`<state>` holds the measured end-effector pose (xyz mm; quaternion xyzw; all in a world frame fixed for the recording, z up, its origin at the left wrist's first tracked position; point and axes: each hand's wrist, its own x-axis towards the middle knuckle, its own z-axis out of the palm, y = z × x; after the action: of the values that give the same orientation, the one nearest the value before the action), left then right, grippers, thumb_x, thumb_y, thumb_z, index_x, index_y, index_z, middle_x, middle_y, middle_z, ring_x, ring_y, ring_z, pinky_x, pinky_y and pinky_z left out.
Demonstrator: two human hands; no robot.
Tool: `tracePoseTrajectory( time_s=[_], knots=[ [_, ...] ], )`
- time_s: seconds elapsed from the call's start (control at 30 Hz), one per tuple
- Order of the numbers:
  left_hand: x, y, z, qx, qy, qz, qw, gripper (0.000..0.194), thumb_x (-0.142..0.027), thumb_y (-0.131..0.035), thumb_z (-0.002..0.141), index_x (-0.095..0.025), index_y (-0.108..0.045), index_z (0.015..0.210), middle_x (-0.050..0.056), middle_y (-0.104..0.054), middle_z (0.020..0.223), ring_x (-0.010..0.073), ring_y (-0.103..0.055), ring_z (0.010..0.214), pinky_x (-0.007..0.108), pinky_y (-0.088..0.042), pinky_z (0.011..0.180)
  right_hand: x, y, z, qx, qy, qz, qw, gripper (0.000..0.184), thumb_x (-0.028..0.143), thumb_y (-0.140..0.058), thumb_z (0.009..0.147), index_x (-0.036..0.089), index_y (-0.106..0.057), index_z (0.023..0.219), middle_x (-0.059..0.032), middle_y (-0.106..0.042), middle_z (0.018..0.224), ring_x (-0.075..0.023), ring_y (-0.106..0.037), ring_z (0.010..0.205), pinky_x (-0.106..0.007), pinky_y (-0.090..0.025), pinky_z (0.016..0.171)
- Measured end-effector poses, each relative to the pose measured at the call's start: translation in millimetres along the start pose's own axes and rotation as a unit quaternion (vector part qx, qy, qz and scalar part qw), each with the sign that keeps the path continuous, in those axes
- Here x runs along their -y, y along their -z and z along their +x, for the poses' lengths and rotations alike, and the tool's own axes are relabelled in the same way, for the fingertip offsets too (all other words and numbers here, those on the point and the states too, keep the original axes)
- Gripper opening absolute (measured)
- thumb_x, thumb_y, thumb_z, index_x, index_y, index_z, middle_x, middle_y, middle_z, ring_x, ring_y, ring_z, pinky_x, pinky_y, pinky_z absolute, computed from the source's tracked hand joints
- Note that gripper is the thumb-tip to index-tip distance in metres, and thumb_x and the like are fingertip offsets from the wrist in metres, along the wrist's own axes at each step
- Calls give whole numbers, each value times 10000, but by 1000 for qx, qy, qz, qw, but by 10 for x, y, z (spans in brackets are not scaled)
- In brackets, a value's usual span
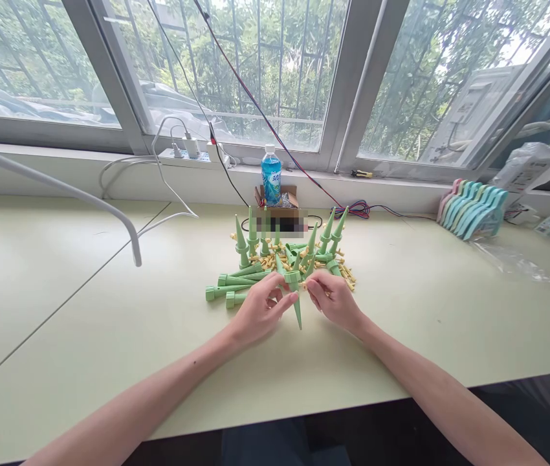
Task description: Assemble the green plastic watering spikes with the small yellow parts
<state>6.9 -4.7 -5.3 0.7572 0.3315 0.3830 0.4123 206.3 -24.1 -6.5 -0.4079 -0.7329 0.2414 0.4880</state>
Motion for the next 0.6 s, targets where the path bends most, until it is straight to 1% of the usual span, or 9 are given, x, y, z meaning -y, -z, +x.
tracePoseTrajectory(
  time_s=[0.1,0.17,0.27,0.37,0.5,0.6],
  knots=[
    [22,-6,-2,-8,-16,16,1000,283,-399,-580,932,-185,-457,793,-16,-428,816,80,-493,600,182,-451,465,10,-5,-1,2,-1,0,1000,393,424,-457,1027,196,-522,713,41,-479,528,-105,-450,472,-244,-387,520],
    [26,-3,-5,-10,-31,23,999,256,-385,-584,931,-181,-491,807,-12,-427,838,82,-497,623,186,-480,490,16,-7,-2,6,-5,3,1000,436,441,-441,1030,199,-495,672,40,-467,518,-102,-440,463,-240,-376,504],
    [19,6,-14,-14,-54,36,998,177,-364,-577,941,-189,-588,917,12,-468,906,91,-515,667,197,-520,525,21,-12,-3,14,-4,1,1000,494,462,-410,1036,198,-478,624,39,-447,495,-99,-424,448,-237,-358,486],
    [10,10,-24,-21,-78,47,996,163,-325,-560,955,-210,-636,1041,41,-523,986,95,-525,682,207,-547,550,17,-17,-1,19,6,-10,1000,542,481,-382,1041,196,-480,590,33,-444,483,-100,-425,448,-241,-356,493],
    [3,5,-26,-30,-89,58,994,150,-278,-555,951,-220,-656,1045,50,-537,1023,87,-520,663,214,-556,558,11,-20,2,21,-3,-23,1000,589,526,-348,1037,199,-453,559,19,-466,493,-106,-436,454,-250,-364,498],
    [-12,-2,-24,-41,-77,66,994,133,-250,-554,932,-219,-615,1047,44,-540,1041,74,-532,642,214,-547,564,11,-16,-1,20,-10,-17,1000,576,539,-350,1033,204,-455,576,22,-456,493,-109,-435,453,-252,-370,494]
  ],
)
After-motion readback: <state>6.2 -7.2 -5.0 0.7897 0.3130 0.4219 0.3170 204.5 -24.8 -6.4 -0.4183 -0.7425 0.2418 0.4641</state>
